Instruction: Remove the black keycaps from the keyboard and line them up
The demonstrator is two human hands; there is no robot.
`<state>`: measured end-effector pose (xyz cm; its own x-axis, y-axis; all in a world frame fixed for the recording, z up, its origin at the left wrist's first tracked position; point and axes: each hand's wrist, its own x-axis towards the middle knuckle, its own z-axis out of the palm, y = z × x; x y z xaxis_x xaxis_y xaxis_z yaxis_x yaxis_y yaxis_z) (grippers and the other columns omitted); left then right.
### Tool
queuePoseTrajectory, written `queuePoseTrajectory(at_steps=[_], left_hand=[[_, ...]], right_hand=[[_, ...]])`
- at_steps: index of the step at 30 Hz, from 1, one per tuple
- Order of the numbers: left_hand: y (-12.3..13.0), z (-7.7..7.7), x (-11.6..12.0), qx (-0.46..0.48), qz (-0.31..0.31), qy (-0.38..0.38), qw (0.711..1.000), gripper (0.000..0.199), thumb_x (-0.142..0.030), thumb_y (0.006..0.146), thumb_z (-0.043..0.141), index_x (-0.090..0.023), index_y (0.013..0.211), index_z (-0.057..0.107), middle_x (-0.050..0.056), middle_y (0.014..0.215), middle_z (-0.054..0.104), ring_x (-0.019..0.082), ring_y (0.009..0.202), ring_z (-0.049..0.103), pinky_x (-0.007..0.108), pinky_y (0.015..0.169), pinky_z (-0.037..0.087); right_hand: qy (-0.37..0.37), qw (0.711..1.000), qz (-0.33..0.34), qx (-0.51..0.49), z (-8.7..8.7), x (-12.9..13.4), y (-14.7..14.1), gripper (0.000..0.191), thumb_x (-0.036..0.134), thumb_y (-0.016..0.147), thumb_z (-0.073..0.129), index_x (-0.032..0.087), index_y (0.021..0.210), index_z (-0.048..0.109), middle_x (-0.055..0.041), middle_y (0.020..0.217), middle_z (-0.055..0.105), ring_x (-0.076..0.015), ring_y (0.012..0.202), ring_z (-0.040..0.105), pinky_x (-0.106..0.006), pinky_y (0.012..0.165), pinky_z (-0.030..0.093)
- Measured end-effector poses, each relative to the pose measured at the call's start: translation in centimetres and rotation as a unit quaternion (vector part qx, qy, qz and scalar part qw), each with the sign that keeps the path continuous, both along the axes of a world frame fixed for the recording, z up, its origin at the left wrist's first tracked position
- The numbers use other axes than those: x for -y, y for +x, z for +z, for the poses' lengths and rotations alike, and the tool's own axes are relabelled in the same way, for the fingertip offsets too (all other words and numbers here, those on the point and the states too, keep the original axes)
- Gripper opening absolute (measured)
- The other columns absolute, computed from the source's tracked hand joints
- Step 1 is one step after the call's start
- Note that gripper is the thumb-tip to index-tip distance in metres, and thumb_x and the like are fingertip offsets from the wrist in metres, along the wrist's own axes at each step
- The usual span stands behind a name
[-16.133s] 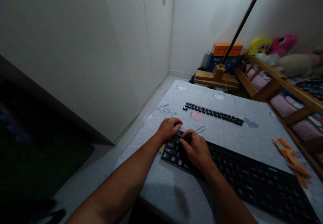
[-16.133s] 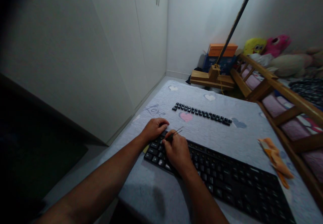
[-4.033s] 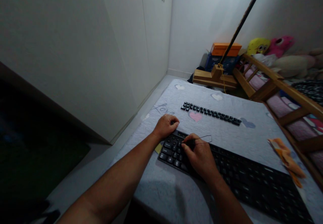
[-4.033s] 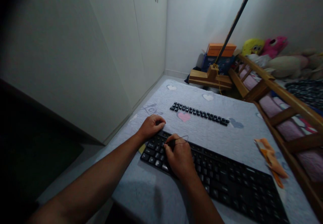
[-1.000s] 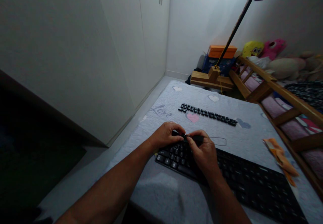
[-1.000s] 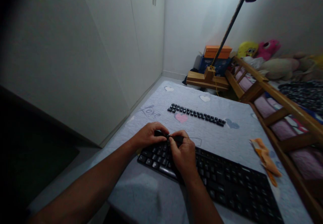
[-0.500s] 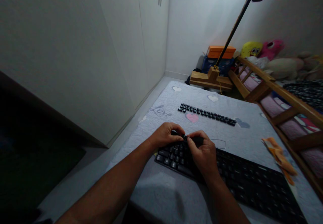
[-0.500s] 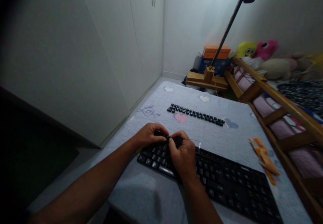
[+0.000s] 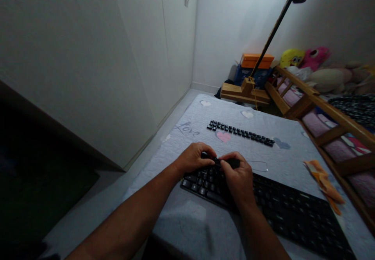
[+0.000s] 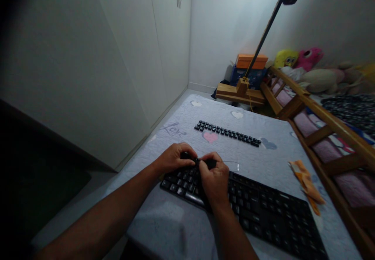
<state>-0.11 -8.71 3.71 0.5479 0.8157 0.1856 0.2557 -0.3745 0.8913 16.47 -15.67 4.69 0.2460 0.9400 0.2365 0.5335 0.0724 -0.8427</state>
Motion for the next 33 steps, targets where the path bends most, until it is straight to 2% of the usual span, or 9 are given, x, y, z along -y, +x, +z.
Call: queuePoseTrajectory(at_steps=[2,5,11,18,23,26,29,33], left_hand=[[0.0,0.0,0.0,-0.014,0.003,0.033,0.999,0.017,-0.017,0.07,0.073,-0.017,0.087,0.072,0.002,0.085,0.071,0.016,0.085,0.063,0.028,0.081,0.048],[0.1,-0.1,0.1,-0.021,0.012,0.068,0.997,0.016,-0.017,0.07,0.074,-0.018,0.086,0.072,0.002,0.086,0.071,0.017,0.087,0.063,0.03,0.085,0.047],[0.1,-0.2,0.1,0.003,0.019,0.051,0.998,0.017,-0.02,0.072,0.074,-0.017,0.088,0.072,0.002,0.088,0.071,0.016,0.087,0.064,0.029,0.085,0.048],[-0.1,-0.2,0.0,0.013,0.042,0.031,0.999,0.016,-0.018,0.07,0.074,-0.017,0.087,0.072,0.003,0.091,0.071,0.017,0.09,0.063,0.028,0.084,0.047],[0.0,-0.3,-0.1,0.031,0.04,0.006,0.999,0.019,-0.019,0.072,0.071,-0.017,0.091,0.072,0.003,0.093,0.071,0.017,0.09,0.064,0.028,0.085,0.047],[0.0,-0.4,0.0,0.028,0.038,-0.001,0.999,0.02,-0.02,0.072,0.071,-0.017,0.092,0.071,0.003,0.093,0.071,0.017,0.091,0.064,0.028,0.086,0.048],[0.1,-0.4,0.0,0.033,0.047,-0.012,0.998,0.021,-0.02,0.072,0.07,-0.017,0.093,0.071,0.003,0.093,0.072,0.017,0.089,0.065,0.028,0.085,0.048],[0.1,-0.5,0.0,0.048,0.048,-0.035,0.997,0.021,-0.02,0.073,0.069,-0.016,0.093,0.071,0.003,0.093,0.072,0.017,0.087,0.065,0.026,0.081,0.049]], right_hand=[[0.002,1.0,-0.005,-0.002,0.1,0.0,0.0,0.006,0.022,0.074,0.059,0.02,0.071,0.062,0.0027,0.063,0.061,-0.0152,0.06,0.058,-0.025,0.059,0.043],[0.044,0.998,0.007,0.036,0.0,0.0,-0.2,0.006,0.022,0.075,0.058,0.02,0.071,0.062,0.0022,0.068,0.063,-0.0155,0.064,0.059,-0.026,0.066,0.044],[0.016,1.0,-0.007,-0.018,-0.1,0.1,-0.2,0.008,0.022,0.077,0.058,0.021,0.072,0.063,0.0027,0.071,0.064,-0.0154,0.066,0.06,-0.026,0.066,0.043],[0.05,0.998,-0.034,0.016,0.0,0.0,0.6,0.01,0.026,0.08,0.054,0.02,0.075,0.061,0.0011,0.072,0.062,-0.0173,0.071,0.059,-0.029,0.071,0.043],[0.067,0.994,0.064,0.054,-0.3,-0.7,1.0,0.023,0.027,0.089,0.043,0.019,0.077,0.062,-0.0057,0.092,0.064,-0.0202,0.091,0.059,-0.033,0.084,0.043],[0.067,0.986,0.125,0.084,-0.4,-0.9,1.0,0.024,0.019,0.088,0.04,0.019,0.093,0.063,-0.0063,0.097,0.062,-0.019,0.093,0.058,-0.031,0.085,0.044],[0.047,0.978,0.136,0.151,-0.3,-1.1,0.9,0.025,0.015,0.085,0.045,0.021,0.103,0.062,-0.0055,0.093,0.061,-0.0192,0.088,0.059,-0.032,0.081,0.045],[0.026,0.97,0.134,0.199,0.0,-1.7,1.1,0.016,0.018,0.082,0.056,0.02,0.096,0.064,-0.0041,0.087,0.062,-0.0193,0.082,0.06,-0.032,0.076,0.045]])
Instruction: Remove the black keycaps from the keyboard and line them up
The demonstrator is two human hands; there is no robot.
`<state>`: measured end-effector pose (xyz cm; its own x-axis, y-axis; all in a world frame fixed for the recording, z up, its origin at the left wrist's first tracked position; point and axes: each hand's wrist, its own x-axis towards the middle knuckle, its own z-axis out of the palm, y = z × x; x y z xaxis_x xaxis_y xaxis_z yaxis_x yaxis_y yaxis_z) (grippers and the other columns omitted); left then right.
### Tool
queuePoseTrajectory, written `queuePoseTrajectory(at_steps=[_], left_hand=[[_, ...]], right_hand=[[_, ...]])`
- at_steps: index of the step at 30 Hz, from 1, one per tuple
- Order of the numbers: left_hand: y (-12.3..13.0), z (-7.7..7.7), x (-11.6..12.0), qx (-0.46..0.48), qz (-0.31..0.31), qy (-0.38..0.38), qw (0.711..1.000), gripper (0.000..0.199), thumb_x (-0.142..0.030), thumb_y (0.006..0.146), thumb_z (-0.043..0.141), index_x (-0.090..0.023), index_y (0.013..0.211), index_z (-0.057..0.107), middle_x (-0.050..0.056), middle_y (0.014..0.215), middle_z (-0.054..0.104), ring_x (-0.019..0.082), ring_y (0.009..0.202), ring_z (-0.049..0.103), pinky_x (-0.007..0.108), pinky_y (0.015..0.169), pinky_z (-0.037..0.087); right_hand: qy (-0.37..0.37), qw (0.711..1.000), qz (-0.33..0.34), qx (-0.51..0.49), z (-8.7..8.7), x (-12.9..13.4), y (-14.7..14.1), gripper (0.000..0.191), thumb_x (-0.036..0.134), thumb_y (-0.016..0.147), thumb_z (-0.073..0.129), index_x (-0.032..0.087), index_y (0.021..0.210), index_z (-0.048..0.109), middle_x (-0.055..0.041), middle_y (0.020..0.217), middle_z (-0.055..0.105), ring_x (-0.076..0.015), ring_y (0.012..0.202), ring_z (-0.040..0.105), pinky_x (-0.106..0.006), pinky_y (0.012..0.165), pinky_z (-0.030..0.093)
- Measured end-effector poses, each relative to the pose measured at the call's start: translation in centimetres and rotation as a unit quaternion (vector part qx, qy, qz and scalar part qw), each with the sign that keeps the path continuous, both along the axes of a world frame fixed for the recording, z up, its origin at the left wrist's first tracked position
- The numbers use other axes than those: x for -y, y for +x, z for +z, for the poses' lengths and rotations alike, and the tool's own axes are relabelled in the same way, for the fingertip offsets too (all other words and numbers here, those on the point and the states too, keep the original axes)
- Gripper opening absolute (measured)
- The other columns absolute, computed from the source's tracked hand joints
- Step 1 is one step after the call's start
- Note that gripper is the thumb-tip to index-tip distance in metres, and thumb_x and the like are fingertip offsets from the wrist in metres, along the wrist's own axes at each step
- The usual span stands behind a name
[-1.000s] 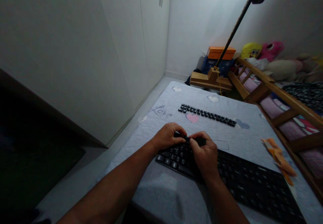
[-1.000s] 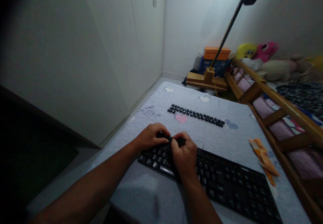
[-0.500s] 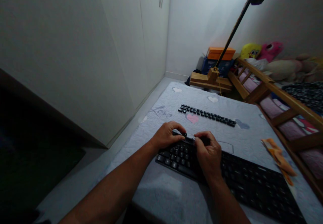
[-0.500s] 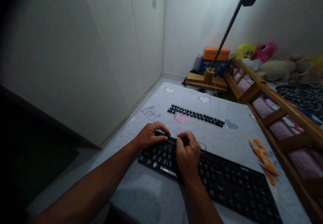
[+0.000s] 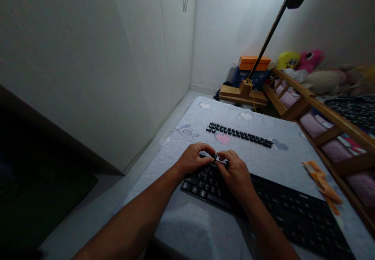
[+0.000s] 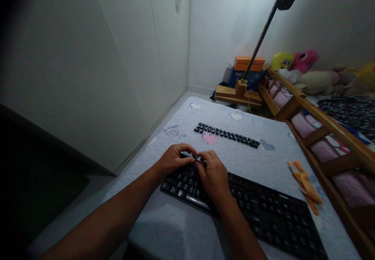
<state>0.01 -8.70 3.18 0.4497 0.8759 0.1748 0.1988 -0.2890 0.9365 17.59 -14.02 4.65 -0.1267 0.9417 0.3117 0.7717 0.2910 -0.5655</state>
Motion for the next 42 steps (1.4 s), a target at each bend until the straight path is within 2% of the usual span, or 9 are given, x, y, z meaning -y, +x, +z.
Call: queuePoseTrajectory(at_steps=[7,10,14,16,19,23,26,33,42], left_hand=[[0.2,-0.5,-0.5,0.035,-0.015,-0.017,0.999,0.021,-0.02,0.073,0.069,-0.016,0.094,0.071,0.004,0.093,0.073,0.018,0.089,0.066,0.027,0.084,0.049],[0.1,-0.7,-0.7,0.044,0.0,-0.022,0.999,0.022,-0.02,0.074,0.068,-0.015,0.096,0.071,0.004,0.094,0.073,0.018,0.09,0.066,0.028,0.084,0.049],[0.0,-0.8,-1.0,0.044,0.035,0.008,0.998,0.024,-0.021,0.077,0.065,-0.017,0.1,0.07,0.004,0.101,0.072,0.018,0.097,0.064,0.031,0.094,0.046],[0.0,-0.9,-1.2,0.022,0.077,0.026,0.996,0.026,-0.023,0.078,0.065,-0.018,0.103,0.069,0.005,0.107,0.071,0.019,0.102,0.062,0.033,0.096,0.045],[-0.2,-1.3,-1.7,-0.022,0.133,0.049,0.99,0.025,-0.023,0.078,0.064,-0.019,0.101,0.069,0.005,0.108,0.07,0.02,0.104,0.061,0.035,0.095,0.045],[-0.3,-2.0,-2.4,-0.049,0.165,0.076,0.982,0.017,-0.022,0.078,0.062,-0.019,0.093,0.07,0.004,0.102,0.07,0.02,0.1,0.061,0.036,0.094,0.046],[-0.3,-2.2,-2.5,-0.057,0.164,0.089,0.981,0.013,-0.021,0.078,0.061,-0.019,0.088,0.07,0.003,0.096,0.071,0.019,0.095,0.063,0.034,0.092,0.047],[-0.2,-2.2,-2.5,-0.06,0.135,0.099,0.984,0.01,-0.018,0.079,0.06,-0.018,0.082,0.07,0.003,0.088,0.071,0.018,0.091,0.064,0.032,0.09,0.047],[-0.2,-2.0,-2.4,-0.061,0.126,0.097,0.985,0.01,-0.018,0.078,0.06,-0.018,0.081,0.069,0.002,0.087,0.071,0.018,0.088,0.064,0.033,0.089,0.049]], right_hand=[[-0.01,0.999,0.025,0.033,0.3,-1.5,0.4,0.011,0.016,0.079,0.059,0.018,0.088,0.064,-0.0032,0.083,0.064,-0.018,0.079,0.06,-0.03,0.074,0.045],[-0.012,0.998,0.034,0.052,0.4,-2.3,0.4,0.012,0.017,0.077,0.059,0.019,0.088,0.065,-0.0032,0.083,0.064,-0.0175,0.078,0.059,-0.029,0.073,0.044],[0.006,0.997,0.035,0.066,0.8,-4.1,0.6,0.011,0.02,0.076,0.06,0.019,0.085,0.065,-0.0027,0.081,0.063,-0.0167,0.075,0.058,-0.029,0.072,0.044],[0.011,0.997,0.017,0.068,0.9,-5.6,0.9,0.014,0.022,0.075,0.061,0.019,0.087,0.066,-0.0029,0.081,0.065,-0.0168,0.076,0.059,-0.028,0.072,0.044],[-0.019,0.996,-0.051,0.078,0.5,-8.4,1.5,0.016,0.022,0.074,0.06,0.018,0.088,0.068,-0.0036,0.081,0.067,-0.0169,0.077,0.061,-0.027,0.073,0.044],[-0.047,0.991,-0.098,0.082,-0.9,-11.7,2.1,0.017,0.022,0.075,0.06,0.017,0.087,0.071,-0.0039,0.078,0.07,-0.0159,0.07,0.062,-0.025,0.067,0.043],[-0.063,0.987,-0.118,0.091,-2.0,-13.2,2.2,0.018,0.024,0.074,0.062,0.018,0.087,0.072,-0.0037,0.076,0.072,-0.016,0.069,0.063,-0.025,0.064,0.041],[-0.076,0.979,-0.152,0.115,-2.7,-14.3,1.8,0.024,0.023,0.074,0.059,0.019,0.094,0.074,-0.0068,0.085,0.074,-0.0191,0.078,0.065,-0.025,0.068,0.042],[-0.081,0.976,-0.146,0.142,-2.7,-14.3,1.6,0.024,0.02,0.075,0.059,0.021,0.093,0.075,-0.0078,0.09,0.074,-0.0204,0.083,0.065,-0.026,0.072,0.042]])
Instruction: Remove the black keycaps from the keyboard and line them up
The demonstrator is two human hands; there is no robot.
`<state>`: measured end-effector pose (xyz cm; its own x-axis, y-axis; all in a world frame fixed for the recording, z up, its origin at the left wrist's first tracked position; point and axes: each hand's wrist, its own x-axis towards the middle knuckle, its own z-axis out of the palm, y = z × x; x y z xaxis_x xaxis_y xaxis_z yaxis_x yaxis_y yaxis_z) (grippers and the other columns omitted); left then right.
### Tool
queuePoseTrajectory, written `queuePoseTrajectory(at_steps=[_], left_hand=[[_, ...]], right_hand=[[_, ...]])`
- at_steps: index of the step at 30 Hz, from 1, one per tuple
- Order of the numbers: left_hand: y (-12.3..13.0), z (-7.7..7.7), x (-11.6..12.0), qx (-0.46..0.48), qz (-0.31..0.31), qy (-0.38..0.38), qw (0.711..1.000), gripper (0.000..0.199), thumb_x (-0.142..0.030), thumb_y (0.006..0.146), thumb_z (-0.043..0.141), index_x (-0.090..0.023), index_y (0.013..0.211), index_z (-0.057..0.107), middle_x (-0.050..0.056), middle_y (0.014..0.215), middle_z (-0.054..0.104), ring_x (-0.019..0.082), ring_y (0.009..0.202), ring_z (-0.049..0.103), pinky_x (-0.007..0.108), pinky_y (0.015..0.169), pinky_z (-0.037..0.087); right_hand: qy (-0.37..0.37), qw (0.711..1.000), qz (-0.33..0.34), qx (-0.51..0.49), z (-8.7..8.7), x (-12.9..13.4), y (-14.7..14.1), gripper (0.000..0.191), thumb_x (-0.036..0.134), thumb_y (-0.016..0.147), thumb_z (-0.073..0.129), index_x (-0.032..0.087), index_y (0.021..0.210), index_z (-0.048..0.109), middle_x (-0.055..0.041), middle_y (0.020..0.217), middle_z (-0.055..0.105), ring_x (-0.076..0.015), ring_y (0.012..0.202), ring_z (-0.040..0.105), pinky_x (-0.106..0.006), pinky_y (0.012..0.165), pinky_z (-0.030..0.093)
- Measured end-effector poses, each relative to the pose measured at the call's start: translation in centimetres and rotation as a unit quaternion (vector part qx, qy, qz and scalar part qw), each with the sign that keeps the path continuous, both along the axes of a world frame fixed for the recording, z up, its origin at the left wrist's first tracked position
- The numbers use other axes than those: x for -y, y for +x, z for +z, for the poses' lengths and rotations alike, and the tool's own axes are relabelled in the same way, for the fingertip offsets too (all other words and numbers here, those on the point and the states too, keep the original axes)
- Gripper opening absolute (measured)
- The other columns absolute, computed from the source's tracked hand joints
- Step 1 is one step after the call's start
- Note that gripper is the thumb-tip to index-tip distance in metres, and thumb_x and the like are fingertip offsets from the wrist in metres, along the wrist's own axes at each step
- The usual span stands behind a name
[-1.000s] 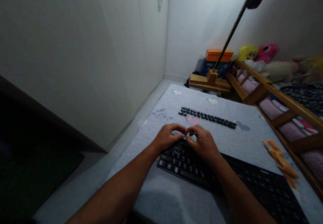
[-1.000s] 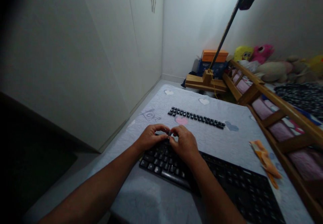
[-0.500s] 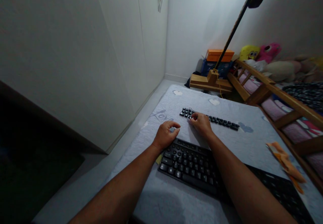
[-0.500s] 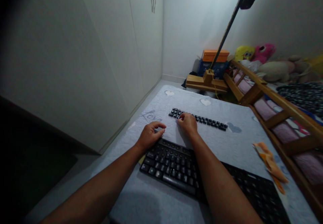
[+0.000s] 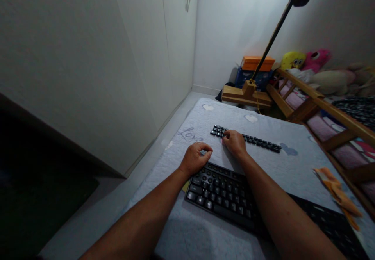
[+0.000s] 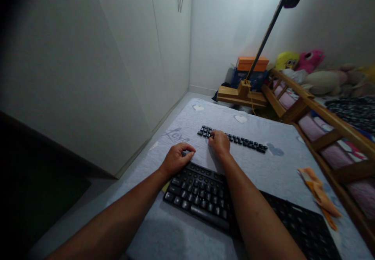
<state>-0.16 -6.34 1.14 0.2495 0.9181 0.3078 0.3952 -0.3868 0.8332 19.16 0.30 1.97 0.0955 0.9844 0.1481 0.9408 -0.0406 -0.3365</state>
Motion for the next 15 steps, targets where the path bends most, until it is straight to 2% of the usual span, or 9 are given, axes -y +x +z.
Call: queuePoseTrajectory(at_steps=[15], left_hand=[[0.01,0.05,0.03,-0.004,-0.009,0.002,1.0,0.01,-0.017,0.078,0.06,-0.017,0.08,0.069,0.002,0.086,0.071,0.017,0.086,0.064,0.029,0.085,0.048]], right_hand=[[0.018,0.999,0.0,-0.036,-0.23,0.07,0.04,0.022,0.02,0.072,0.059,0.02,0.088,0.074,-0.0079,0.087,0.073,-0.0196,0.081,0.063,-0.026,0.071,0.04]])
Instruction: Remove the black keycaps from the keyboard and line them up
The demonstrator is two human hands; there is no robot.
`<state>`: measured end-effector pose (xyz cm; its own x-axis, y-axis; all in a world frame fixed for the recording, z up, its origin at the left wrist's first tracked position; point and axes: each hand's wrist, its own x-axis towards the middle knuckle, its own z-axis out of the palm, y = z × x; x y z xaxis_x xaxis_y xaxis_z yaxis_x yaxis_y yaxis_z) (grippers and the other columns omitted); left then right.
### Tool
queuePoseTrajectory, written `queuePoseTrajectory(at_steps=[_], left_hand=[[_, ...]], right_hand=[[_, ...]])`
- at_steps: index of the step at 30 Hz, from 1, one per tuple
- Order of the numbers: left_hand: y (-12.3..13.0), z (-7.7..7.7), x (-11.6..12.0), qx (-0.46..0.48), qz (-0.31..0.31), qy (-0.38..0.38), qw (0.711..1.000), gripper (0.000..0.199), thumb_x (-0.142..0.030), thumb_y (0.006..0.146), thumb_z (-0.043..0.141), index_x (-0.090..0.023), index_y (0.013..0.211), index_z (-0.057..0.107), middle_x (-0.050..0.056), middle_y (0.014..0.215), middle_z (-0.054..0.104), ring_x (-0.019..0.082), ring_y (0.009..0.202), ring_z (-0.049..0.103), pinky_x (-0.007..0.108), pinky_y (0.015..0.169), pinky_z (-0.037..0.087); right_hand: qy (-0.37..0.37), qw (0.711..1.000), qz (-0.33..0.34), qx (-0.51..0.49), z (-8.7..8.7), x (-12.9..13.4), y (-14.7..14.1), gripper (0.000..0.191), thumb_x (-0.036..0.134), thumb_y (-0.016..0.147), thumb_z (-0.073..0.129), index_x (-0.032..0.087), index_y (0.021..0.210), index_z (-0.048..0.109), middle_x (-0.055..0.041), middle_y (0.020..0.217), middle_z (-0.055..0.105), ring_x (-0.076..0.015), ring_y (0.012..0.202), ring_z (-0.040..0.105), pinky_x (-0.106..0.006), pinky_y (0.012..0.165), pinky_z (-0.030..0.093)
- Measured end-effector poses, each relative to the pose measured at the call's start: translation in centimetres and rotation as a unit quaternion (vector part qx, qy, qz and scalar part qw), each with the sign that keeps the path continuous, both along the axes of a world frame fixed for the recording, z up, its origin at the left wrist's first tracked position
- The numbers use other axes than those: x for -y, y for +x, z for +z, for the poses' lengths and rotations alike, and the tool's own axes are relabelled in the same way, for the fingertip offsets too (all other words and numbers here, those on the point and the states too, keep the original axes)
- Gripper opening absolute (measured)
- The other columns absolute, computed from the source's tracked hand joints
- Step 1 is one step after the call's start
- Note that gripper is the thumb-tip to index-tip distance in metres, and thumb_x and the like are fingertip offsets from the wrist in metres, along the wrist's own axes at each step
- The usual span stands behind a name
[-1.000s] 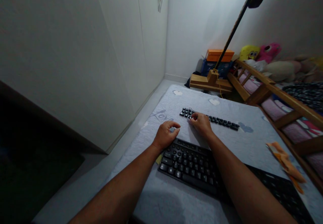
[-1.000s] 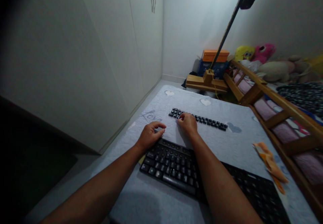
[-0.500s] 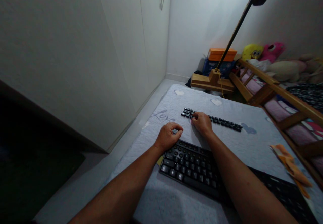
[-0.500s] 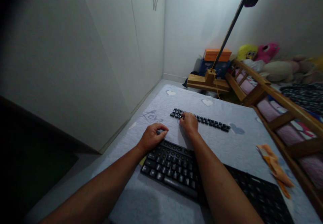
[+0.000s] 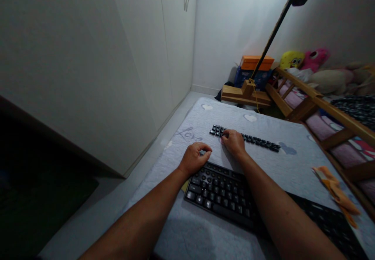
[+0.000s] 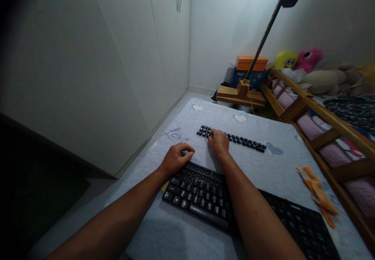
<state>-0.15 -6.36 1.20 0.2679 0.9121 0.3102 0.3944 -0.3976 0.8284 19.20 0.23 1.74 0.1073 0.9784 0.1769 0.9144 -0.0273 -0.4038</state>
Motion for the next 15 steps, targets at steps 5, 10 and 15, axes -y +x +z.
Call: queuePoseTrajectory(at_steps=[5,10,15], left_hand=[[0.0,-0.1,0.0,-0.004,-0.001,0.001,1.0,0.01,-0.017,0.078,0.06,-0.017,0.081,0.069,0.002,0.085,0.071,0.017,0.086,0.065,0.028,0.085,0.047],[0.0,-0.3,0.1,-0.005,-0.003,0.006,1.0,0.009,-0.016,0.078,0.061,-0.017,0.081,0.07,0.002,0.086,0.071,0.016,0.086,0.064,0.028,0.083,0.047],[0.0,-0.2,0.1,-0.005,-0.012,0.015,1.0,0.009,-0.015,0.076,0.062,-0.017,0.081,0.069,0.002,0.085,0.071,0.016,0.085,0.064,0.027,0.082,0.047]], right_hand=[[0.038,0.998,-0.001,-0.051,1.0,0.3,0.3,0.025,0.024,0.073,0.056,0.016,0.09,0.073,-0.01,0.089,0.071,-0.0212,0.081,0.061,-0.03,0.075,0.042],[0.087,0.984,0.015,-0.153,3.6,1.7,0.9,0.033,0.029,0.08,0.04,0.015,0.083,0.07,-0.0095,0.084,0.07,-0.0211,0.081,0.062,-0.031,0.078,0.045],[0.093,0.96,0.03,-0.262,5.5,5.1,1.6,0.043,0.032,0.086,0.027,0.016,0.08,0.066,-0.0058,0.075,0.065,-0.0169,0.069,0.059,-0.027,0.062,0.048]])
